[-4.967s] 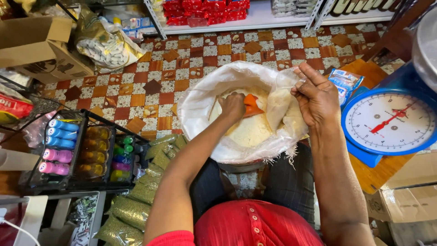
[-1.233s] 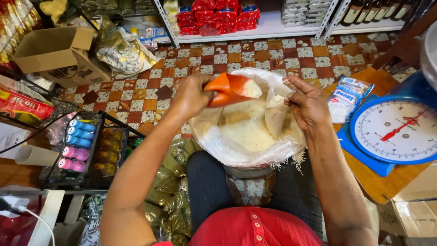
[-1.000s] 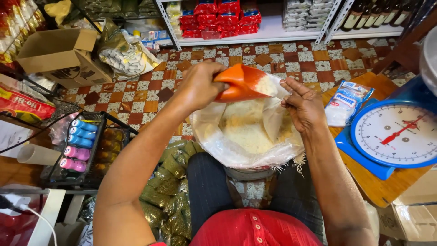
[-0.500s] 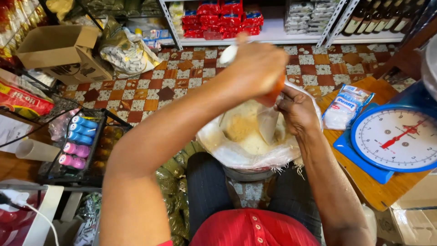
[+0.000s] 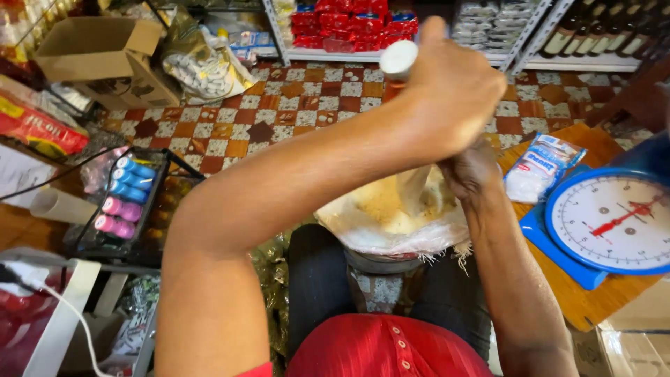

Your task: Measuring and bagging sugar from a large sack into smaller plastic bags using a scoop and a scale, then tying the bags shut.

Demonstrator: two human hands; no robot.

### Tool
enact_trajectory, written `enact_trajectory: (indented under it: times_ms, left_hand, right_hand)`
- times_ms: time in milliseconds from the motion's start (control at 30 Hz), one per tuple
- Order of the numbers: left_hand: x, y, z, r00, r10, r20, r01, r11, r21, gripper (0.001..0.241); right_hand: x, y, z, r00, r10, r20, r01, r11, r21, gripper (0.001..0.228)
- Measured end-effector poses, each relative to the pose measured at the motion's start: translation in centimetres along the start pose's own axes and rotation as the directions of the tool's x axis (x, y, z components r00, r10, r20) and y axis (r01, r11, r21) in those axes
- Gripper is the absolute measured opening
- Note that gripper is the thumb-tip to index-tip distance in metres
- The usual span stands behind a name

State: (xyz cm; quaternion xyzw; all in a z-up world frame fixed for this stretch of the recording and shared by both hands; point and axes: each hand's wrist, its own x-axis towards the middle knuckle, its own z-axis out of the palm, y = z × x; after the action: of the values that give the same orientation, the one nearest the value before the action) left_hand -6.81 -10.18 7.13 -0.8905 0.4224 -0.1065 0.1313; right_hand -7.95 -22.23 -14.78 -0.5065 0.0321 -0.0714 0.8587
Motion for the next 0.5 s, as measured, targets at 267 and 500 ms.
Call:
enact_trajectory:
  times_ms: [267, 500]
  left_hand:
    - [-11.0, -7.5, 3.9, 0.861, -0.261, -0.438, 0.058, 0.904, -0.424, 0.016]
    - [-8.9, -8.0, 20.8, 0.878, -0.472, 0.076, 0.385, 0.604, -0.698, 0.02]
  right_hand:
    - [0.1, -1.3, -2.9, 0.88, -0.277, 0.387, 0.454, 0.733, -0.507, 0.031]
    - [-0.1, 3.2, -9.9, 0.781, -0.399, 0.481, 0.619, 0.598, -0.509, 0.042]
